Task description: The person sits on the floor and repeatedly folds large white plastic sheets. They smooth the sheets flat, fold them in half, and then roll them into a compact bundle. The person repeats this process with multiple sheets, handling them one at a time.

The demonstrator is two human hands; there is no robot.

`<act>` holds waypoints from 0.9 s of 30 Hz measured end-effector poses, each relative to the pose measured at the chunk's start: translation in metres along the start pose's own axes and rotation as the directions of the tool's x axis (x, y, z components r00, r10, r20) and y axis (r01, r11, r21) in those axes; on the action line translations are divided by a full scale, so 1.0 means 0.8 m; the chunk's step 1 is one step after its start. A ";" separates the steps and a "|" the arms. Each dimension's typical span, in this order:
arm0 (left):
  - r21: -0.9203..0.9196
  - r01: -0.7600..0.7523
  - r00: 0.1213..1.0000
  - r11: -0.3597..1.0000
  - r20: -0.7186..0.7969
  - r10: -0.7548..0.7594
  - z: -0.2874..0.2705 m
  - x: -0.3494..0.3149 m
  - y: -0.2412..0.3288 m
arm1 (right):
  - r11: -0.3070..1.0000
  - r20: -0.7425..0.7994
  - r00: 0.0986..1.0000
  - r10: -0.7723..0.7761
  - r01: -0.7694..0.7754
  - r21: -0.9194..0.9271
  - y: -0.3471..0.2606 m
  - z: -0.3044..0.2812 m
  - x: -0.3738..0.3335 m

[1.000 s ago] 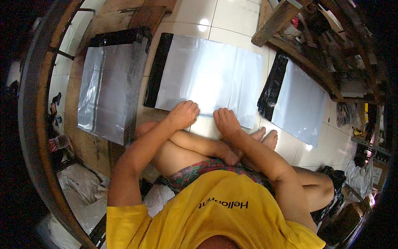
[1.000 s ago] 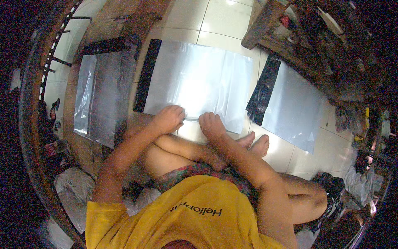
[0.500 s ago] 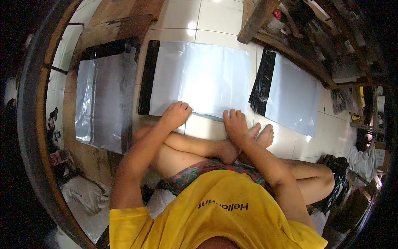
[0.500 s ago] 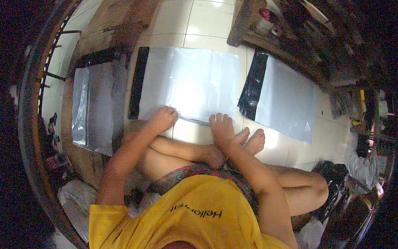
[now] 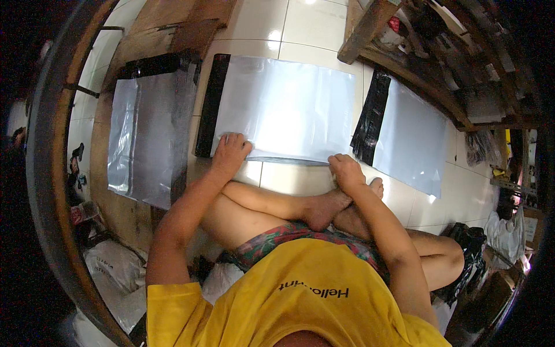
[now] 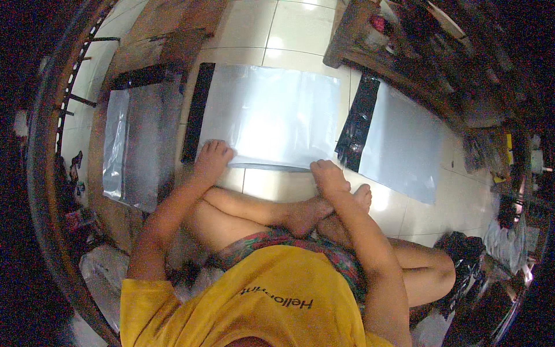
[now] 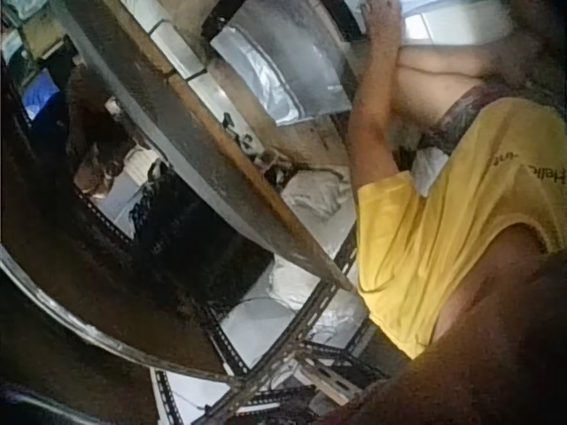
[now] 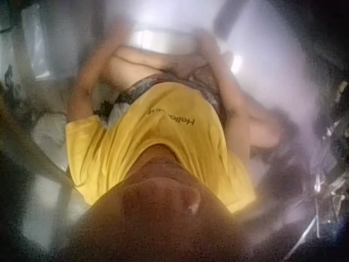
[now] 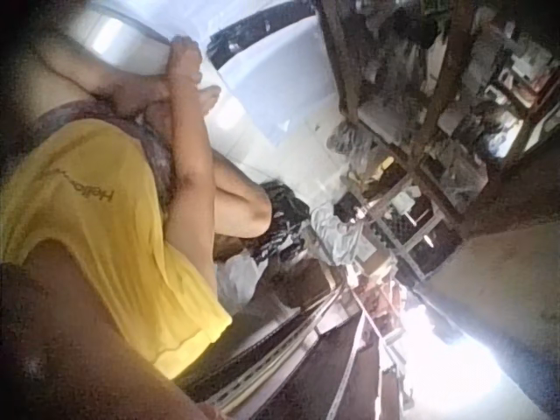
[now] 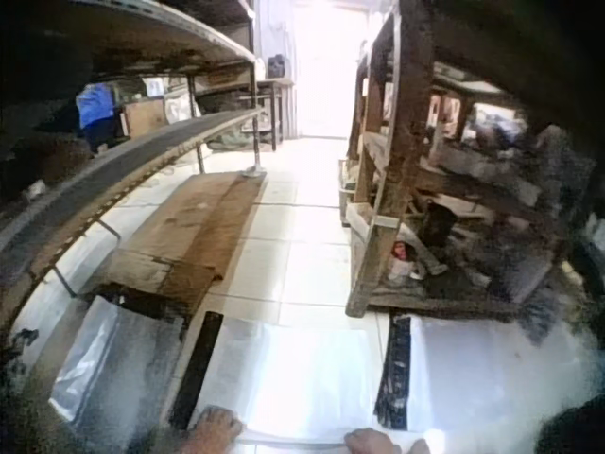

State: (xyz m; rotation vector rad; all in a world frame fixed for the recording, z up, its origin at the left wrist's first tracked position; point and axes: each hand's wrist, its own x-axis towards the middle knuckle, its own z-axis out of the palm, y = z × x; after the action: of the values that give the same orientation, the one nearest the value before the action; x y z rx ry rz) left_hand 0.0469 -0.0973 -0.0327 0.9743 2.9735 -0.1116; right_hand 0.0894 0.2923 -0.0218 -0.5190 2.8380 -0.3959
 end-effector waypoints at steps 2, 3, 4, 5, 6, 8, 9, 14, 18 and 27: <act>-0.051 0.019 0.999 0.998 0.027 -0.017 -0.009 -0.004 -0.006 | 0.999 0.055 0.998 -0.032 0.032 -0.001 0.002 -0.011 0.003; -0.069 0.009 1.000 0.998 0.030 -0.007 -0.008 -0.003 -0.010 | 0.999 0.081 0.996 -0.042 0.043 -0.007 0.004 -0.017 0.004; -0.087 -0.002 0.999 0.996 0.033 0.004 -0.004 -0.004 -0.017 | 0.998 0.069 0.996 -0.056 0.057 -0.011 0.007 -0.018 0.005; -0.104 -0.013 0.999 0.994 0.035 0.017 0.000 -0.004 -0.025 | 0.997 0.057 0.996 -0.070 0.071 -0.016 0.010 -0.020 0.007; -0.099 0.008 0.999 0.995 0.037 -0.004 0.008 -0.009 -0.033 | 0.996 0.045 0.995 -0.087 0.088 -0.019 0.011 -0.020 0.010; -0.084 0.053 0.998 0.995 0.044 -0.050 0.021 -0.021 -0.052 | 0.996 0.090 0.993 -0.078 0.082 -0.045 0.010 -0.031 0.017; -0.131 0.048 0.997 0.990 0.062 -0.040 0.017 -0.022 -0.060 | 0.996 0.112 0.992 -0.063 0.070 -0.061 0.011 -0.036 0.017; -0.302 0.104 0.945 0.947 0.327 0.000 -0.017 -0.002 -0.087 | 1.000 0.248 0.969 0.006 -0.011 0.017 0.031 -0.056 0.029; -0.340 0.270 0.877 0.901 0.473 -0.084 -0.012 0.008 -0.107 | 0.980 0.217 0.976 0.034 -0.075 0.183 0.055 -0.071 0.047; -0.401 0.461 0.825 0.792 0.522 -0.216 -0.035 0.029 -0.135 | 0.924 0.158 0.972 0.171 -0.214 0.316 0.089 -0.061 0.091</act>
State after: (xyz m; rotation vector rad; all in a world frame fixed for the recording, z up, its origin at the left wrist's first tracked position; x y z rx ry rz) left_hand -0.0349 -0.1684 0.0015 0.2671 2.4875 0.3872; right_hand -0.0125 0.3399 -0.0102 -0.1866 2.5908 -0.7538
